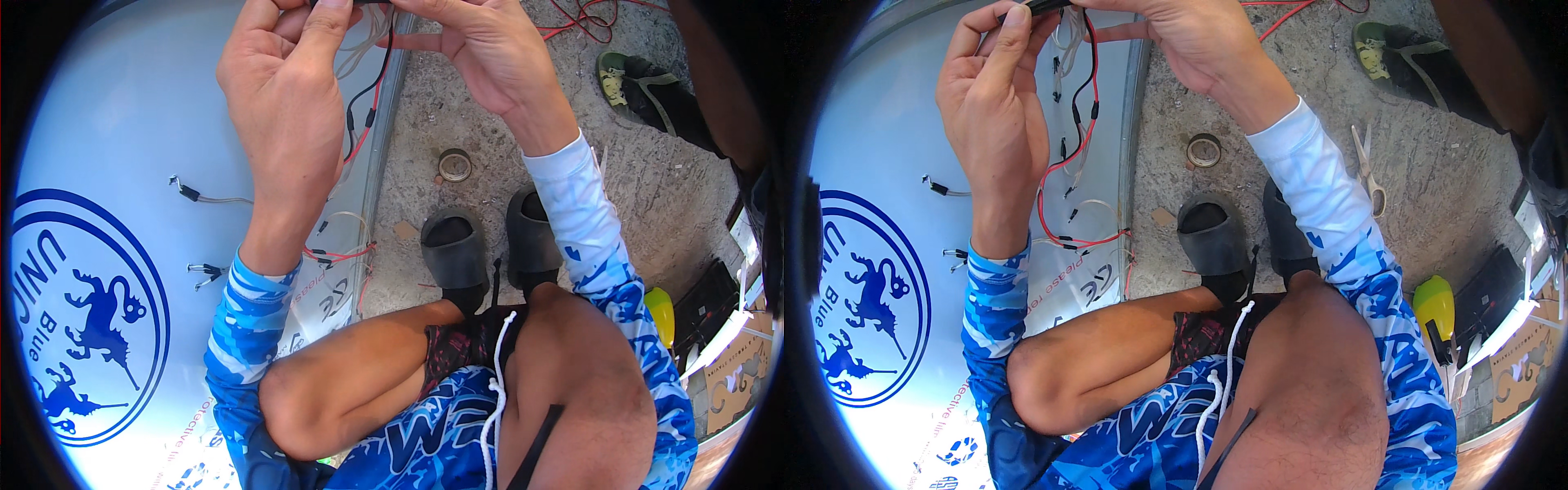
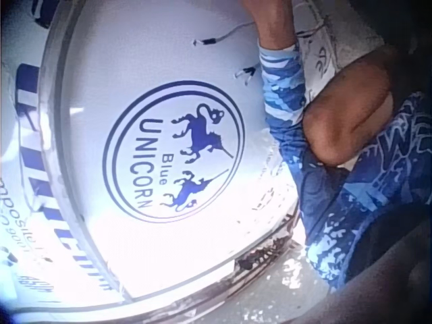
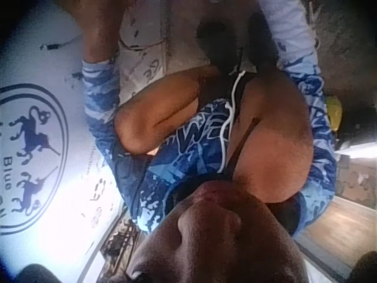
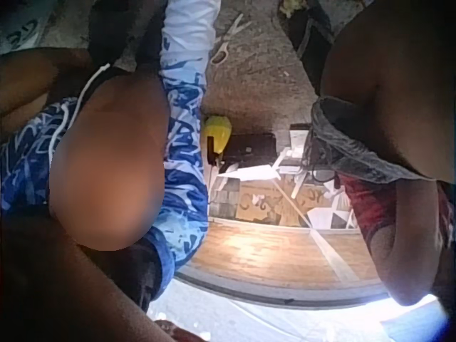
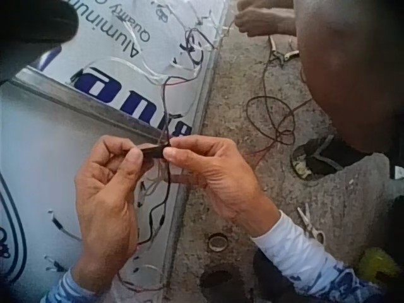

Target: Wrapping electrical wires with tape on a metal sign frame.

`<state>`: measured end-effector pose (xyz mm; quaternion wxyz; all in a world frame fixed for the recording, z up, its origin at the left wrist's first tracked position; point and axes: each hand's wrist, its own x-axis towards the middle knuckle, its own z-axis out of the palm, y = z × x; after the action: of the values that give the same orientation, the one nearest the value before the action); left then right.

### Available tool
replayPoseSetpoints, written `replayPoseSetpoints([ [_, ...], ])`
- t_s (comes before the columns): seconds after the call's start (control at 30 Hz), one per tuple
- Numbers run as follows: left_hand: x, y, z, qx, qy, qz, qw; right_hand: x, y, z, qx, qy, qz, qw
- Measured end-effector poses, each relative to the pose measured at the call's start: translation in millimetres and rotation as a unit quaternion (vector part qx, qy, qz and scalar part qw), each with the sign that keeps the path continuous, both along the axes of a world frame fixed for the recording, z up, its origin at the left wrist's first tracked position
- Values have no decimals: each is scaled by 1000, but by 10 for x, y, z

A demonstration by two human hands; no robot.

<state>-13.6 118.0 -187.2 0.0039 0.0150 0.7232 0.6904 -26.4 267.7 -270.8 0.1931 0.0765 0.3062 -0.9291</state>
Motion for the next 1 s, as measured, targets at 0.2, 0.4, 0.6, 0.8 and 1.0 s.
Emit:
replayPoseSetpoints([
  [0.2, -28, 44, 265, 40, -74, -24, 996, -49, -28, -114, -56, 33, 12, 998],
  [0.4, -74, -248, 11, -53, -3, -30, 998, -71, -57, -116, -82, 18, 40, 996],
  [0.6, -85, -173, 82, -18, -29, -2, 999, -49, 35, -32, -32, 14, 56, 998],
  [0.8, -33, -18, 185, -37, -32, 12, 999, -41, 34, 84, 31, 39, 36, 998],
  [1.0, 111, 76, 113, -135, 66, 65, 987, -18, -54, 215, 107, 71, -3, 992],
])
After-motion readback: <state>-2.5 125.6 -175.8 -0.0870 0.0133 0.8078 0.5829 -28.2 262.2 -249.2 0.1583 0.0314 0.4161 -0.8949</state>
